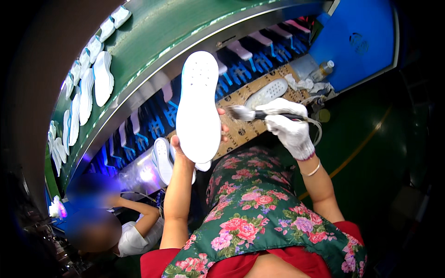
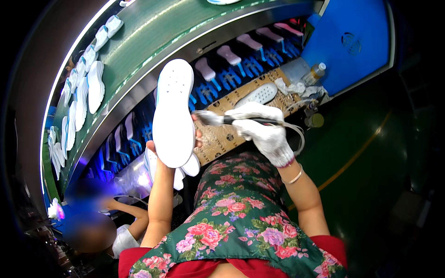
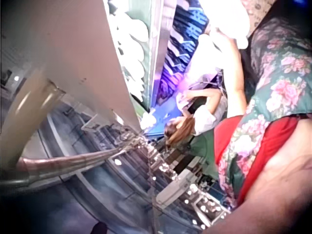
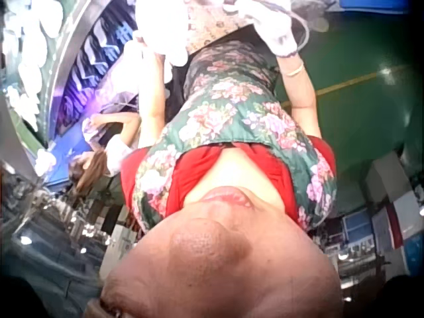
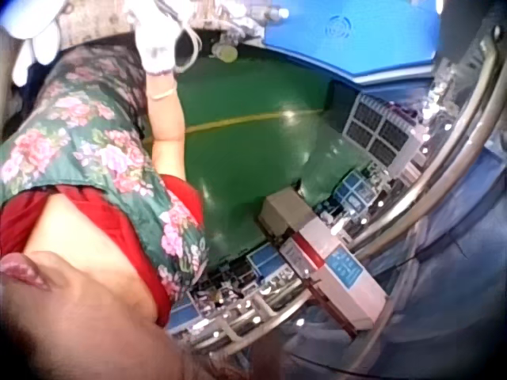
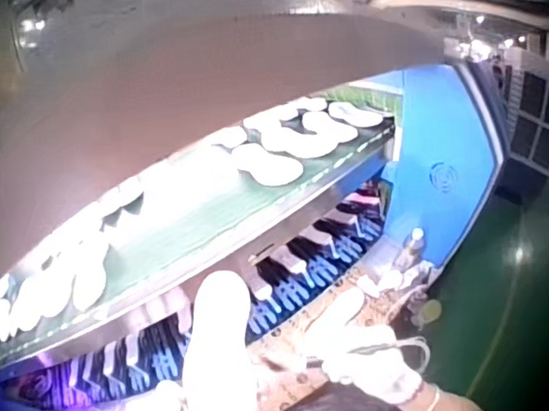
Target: The person applies glue to the inner surface of shoe soles using a brush and then places the soles onto a conveyor belt.
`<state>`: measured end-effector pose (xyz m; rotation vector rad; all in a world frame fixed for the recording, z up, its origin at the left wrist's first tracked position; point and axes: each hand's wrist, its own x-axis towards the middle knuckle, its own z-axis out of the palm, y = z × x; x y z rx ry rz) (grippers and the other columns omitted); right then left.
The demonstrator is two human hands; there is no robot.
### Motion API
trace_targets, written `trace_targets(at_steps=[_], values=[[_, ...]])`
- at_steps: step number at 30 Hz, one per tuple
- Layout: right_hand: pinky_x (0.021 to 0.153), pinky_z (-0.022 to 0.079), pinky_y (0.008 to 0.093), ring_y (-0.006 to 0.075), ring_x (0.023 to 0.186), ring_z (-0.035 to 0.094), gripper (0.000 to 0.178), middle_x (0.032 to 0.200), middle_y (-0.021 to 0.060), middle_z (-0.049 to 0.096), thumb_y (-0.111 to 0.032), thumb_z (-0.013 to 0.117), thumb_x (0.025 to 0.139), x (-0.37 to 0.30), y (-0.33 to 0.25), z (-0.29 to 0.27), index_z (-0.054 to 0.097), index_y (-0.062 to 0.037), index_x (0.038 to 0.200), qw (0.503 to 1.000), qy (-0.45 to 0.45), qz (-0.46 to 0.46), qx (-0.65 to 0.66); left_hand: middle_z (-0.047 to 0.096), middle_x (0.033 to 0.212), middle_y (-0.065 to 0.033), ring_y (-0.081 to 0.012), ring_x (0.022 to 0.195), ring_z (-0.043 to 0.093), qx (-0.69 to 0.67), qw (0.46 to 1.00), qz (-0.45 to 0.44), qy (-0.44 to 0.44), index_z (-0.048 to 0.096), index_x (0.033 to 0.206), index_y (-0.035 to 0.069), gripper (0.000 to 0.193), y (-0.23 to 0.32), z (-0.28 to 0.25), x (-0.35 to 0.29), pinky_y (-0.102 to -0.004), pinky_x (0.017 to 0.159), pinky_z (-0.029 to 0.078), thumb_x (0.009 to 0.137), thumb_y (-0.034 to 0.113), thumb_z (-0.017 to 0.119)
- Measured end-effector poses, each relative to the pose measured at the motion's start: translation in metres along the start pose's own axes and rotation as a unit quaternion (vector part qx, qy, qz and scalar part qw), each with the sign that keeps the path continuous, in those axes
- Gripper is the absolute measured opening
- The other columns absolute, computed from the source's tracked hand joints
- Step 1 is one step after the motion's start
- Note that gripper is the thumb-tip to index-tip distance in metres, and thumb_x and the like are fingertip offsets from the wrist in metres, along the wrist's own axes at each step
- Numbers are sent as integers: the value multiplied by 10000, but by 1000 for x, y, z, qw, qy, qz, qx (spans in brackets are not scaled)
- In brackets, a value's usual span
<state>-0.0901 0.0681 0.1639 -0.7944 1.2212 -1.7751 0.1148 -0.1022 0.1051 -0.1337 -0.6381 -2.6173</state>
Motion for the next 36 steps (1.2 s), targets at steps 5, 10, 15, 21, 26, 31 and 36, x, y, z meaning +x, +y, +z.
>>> trace_targets(at_steps=[5,10,15,21,26,31,36], values=[[533,442,194,92,636,606,175,874,96,706,63,660,833,-14,26,-25,717,51,998,990,138,-11,9,419,1417,-315,-485,1103,571,-12,980,32,-194,261,1531,64,1102,53,13,113,-502,794,600,723,592,792],[520,460,191,86,635,639,188,829,67,722,9,722,838,-10,78,-17,736,24,1024,988,150,42,-4,86,1586,-293,-514,1422,232,-170,978,107,51,105,1576,202,903,66,3,226,-636,1155,274,902,706,430],[498,439,194,101,583,609,199,763,74,696,24,712,837,-16,99,-12,723,37,1035,978,184,95,28,-3,1612,-275,-546,1418,237,25,999,39,10,0,1592,199,817,46,41,191,-673,1124,283,1001,505,475],[510,462,187,93,611,628,231,801,77,710,5,725,839,-16,128,-15,715,42,1066,977,151,137,67,565,1196,-173,-189,791,632,780,374,291,408,459,1448,70,771,178,-14,60,-361,745,545,713,61,690],[510,436,195,104,602,607,240,782,72,689,-4,731,841,-5,137,1,706,52,1073,970,126,183,94,688,781,-108,-165,698,695,718,486,173,467,631,1154,28,341,263,-57,-32,-302,670,558,829,49,728],[497,406,186,95,602,577,231,790,51,651,2,697,866,5,135,3,678,60,1090,963,129,188,143,555,1218,-105,-127,1045,540,640,554,445,292,563,1074,18,197,222,-9,-71,-245,881,434,899,1,653],[514,444,180,80,626,546,234,865,58,603,-11,656,903,30,90,4,609,59,1120,944,82,178,264,585,1247,-192,-269,1138,598,580,429,581,378,464,1080,61,171,189,17,-156,-389,1000,494,931,75,548]])
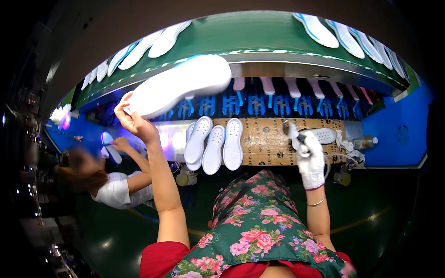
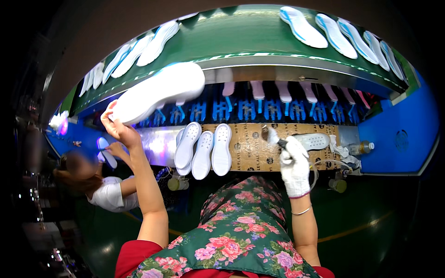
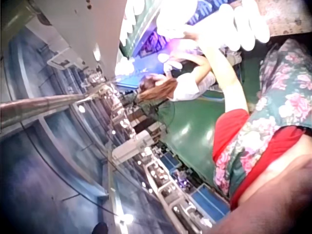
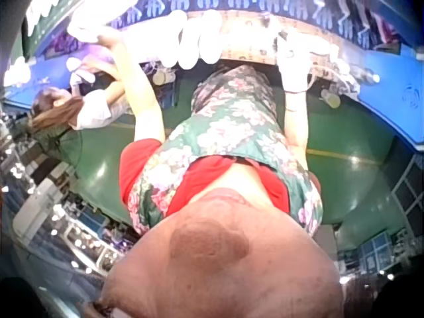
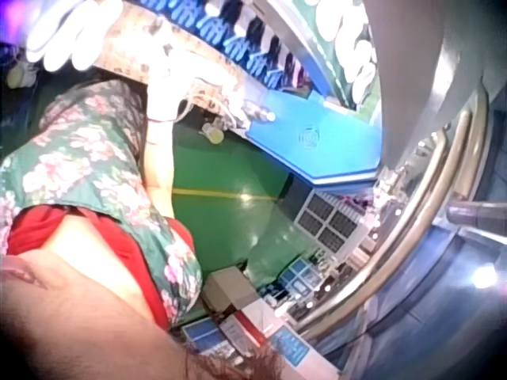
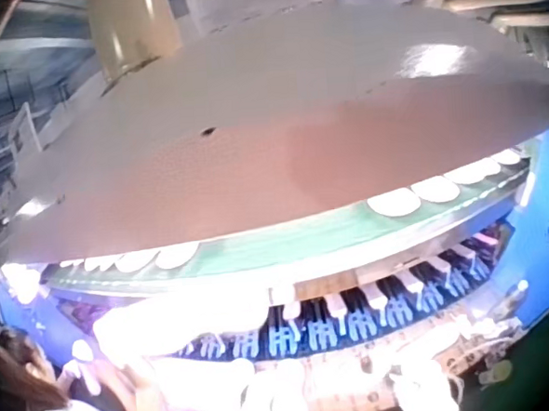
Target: The person applies glue to the inner surface of shoe soles using a brush and then places the soles onto a conveyor belt.
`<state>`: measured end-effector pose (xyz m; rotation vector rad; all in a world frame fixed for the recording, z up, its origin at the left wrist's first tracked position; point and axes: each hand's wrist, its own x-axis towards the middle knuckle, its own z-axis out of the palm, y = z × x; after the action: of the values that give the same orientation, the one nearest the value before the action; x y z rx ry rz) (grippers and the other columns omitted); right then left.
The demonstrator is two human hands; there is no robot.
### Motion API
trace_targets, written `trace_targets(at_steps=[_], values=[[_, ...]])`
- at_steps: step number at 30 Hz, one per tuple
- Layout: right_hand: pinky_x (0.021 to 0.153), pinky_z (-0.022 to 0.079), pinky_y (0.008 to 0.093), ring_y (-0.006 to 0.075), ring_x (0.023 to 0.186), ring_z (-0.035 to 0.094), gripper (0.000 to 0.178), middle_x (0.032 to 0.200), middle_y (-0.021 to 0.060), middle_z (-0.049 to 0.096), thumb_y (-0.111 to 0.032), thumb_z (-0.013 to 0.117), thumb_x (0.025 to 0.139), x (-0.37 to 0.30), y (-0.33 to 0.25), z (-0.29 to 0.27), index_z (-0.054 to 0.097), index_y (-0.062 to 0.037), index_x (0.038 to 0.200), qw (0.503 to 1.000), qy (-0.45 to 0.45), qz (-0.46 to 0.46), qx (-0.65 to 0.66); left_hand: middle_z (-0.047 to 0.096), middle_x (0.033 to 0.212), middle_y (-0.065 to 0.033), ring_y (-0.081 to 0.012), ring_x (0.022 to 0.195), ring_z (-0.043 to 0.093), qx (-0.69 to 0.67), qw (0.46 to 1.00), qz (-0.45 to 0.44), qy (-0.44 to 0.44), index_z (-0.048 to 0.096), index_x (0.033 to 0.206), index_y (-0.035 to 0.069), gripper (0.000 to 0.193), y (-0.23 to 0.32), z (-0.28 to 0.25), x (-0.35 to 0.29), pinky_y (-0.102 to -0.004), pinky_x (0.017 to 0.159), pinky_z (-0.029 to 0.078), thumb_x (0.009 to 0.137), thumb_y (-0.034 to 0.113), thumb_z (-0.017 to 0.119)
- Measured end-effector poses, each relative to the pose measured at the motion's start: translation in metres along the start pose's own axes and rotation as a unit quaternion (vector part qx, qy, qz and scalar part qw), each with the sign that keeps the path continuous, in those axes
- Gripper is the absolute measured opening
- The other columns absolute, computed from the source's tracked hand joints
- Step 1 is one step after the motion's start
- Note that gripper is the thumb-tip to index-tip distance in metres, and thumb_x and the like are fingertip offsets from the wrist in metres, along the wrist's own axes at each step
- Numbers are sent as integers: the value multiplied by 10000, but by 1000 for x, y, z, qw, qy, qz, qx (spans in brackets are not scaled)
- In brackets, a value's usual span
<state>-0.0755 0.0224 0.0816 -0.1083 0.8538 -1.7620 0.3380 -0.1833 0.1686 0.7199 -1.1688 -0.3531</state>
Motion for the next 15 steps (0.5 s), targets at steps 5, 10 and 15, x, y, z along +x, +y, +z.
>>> trace_targets(at_steps=[5,10,15], values=[[540,476,190,102,649,558,255,1034,181,672,22,631,892,-20,-16,53,611,63,1143,999,-40,-6,-36,572,1300,-148,-234,1063,631,-25,980,-180,-82,514,1286,19,352,9,10,-64,-348,940,519,938,62,486],[549,441,214,120,647,584,199,951,153,709,36,654,867,-37,8,109,686,64,1062,971,-153,-6,-184,647,1217,-110,-170,1038,660,-198,754,-572,-255,553,1321,15,381,20,62,-165,-300,908,540,967,153,533],[616,474,215,95,728,609,170,897,49,685,21,692,854,-36,20,118,708,38,1022,938,-212,2,-276,524,1427,-160,-278,1303,533,-338,598,-700,-197,378,1479,23,739,51,52,-235,-436,1098,429,1021,591,263]])
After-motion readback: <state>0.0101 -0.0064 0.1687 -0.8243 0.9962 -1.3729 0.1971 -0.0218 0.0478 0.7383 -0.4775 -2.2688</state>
